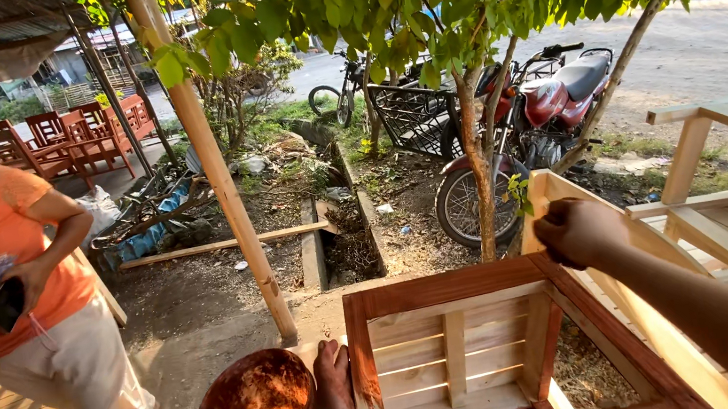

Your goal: The person applies reddish-brown stain to a wooden chair frame using a cloth. They repeatedly dip the cloth into a container and wipe the stain onto the chair's frame and slats, covering multiple sections of the furniture.

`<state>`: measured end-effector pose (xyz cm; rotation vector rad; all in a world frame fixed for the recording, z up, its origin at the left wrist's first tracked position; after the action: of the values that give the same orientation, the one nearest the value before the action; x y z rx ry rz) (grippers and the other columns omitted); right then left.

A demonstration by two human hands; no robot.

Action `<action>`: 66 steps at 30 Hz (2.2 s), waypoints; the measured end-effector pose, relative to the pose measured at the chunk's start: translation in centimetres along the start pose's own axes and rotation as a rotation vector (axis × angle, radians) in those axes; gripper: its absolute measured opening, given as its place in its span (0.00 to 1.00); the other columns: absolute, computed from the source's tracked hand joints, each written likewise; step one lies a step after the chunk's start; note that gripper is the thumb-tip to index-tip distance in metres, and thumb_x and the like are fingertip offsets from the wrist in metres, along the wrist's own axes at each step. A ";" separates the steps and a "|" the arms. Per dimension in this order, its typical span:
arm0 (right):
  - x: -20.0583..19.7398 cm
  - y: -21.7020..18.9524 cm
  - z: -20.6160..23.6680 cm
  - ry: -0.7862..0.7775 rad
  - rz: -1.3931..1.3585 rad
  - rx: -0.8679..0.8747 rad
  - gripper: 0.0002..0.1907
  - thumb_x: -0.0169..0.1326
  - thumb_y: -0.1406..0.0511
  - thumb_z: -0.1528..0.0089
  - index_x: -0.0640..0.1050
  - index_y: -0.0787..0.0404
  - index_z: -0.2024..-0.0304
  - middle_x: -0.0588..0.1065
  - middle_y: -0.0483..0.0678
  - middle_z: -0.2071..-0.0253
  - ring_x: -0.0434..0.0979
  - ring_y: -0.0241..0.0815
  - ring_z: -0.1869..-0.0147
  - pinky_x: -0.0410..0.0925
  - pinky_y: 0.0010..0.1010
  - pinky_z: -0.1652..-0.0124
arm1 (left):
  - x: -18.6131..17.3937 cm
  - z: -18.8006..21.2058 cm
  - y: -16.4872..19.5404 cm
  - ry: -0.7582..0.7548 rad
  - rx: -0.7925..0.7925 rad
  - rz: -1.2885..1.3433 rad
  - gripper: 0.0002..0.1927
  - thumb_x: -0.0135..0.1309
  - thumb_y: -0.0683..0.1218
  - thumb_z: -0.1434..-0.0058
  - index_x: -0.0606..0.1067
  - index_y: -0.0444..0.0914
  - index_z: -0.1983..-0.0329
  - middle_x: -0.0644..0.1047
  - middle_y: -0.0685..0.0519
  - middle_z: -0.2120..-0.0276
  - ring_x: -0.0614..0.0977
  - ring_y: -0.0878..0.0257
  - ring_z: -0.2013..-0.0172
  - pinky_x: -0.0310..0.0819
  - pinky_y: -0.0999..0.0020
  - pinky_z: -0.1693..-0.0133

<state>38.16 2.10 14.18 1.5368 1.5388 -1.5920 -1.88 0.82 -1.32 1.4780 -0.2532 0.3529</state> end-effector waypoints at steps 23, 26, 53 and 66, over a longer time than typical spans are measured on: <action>9.9 -16.0 3.6 -0.194 0.355 -0.402 0.20 0.49 0.48 0.33 0.78 0.52 0.50 0.73 0.45 0.48 0.76 0.46 0.45 0.75 0.46 0.50 | 0.1 0.6 -2.2 0.034 -0.016 0.081 0.47 0.32 0.73 0.38 0.48 0.41 0.23 0.54 0.44 0.24 0.54 0.56 0.25 0.41 0.56 0.29; 11.0 -20.3 4.9 -0.302 0.264 -0.412 0.20 0.46 0.49 0.31 0.76 0.49 0.44 0.75 0.50 0.50 0.76 0.46 0.47 0.78 0.39 0.54 | -0.2 0.1 -2.7 0.049 -0.030 0.123 0.47 0.33 0.73 0.38 0.49 0.40 0.24 0.56 0.41 0.25 0.56 0.54 0.26 0.43 0.55 0.30; 2.7 -2.5 -2.4 -0.027 0.074 -0.141 0.23 0.52 0.45 0.34 0.84 0.54 0.61 0.82 0.48 0.64 0.83 0.47 0.58 0.73 0.41 0.55 | -0.1 1.8 -0.5 0.044 0.002 -0.028 0.49 0.27 0.75 0.38 0.47 0.39 0.24 0.54 0.40 0.25 0.51 0.55 0.24 0.34 0.53 0.28; 10.4 -13.5 7.5 0.309 0.075 -1.710 0.15 0.58 0.57 0.34 0.79 0.56 0.49 0.73 0.51 0.43 0.66 0.56 0.32 0.66 0.46 0.34 | 0.2 3.1 1.2 0.149 -0.374 -0.079 0.46 0.26 0.76 0.37 0.54 0.44 0.26 0.74 0.33 0.41 0.77 0.34 0.46 0.73 0.44 0.51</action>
<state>20.42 3.04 8.48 0.6983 1.9401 0.3126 -1.99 -2.14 0.11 1.0848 -0.1319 0.3306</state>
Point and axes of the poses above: each hand's wrist, its own z-axis away from the middle knuckle, its own x-axis out of the palm, y = z × x, the point moved 1 cm from there along -z, towards the middle knuckle
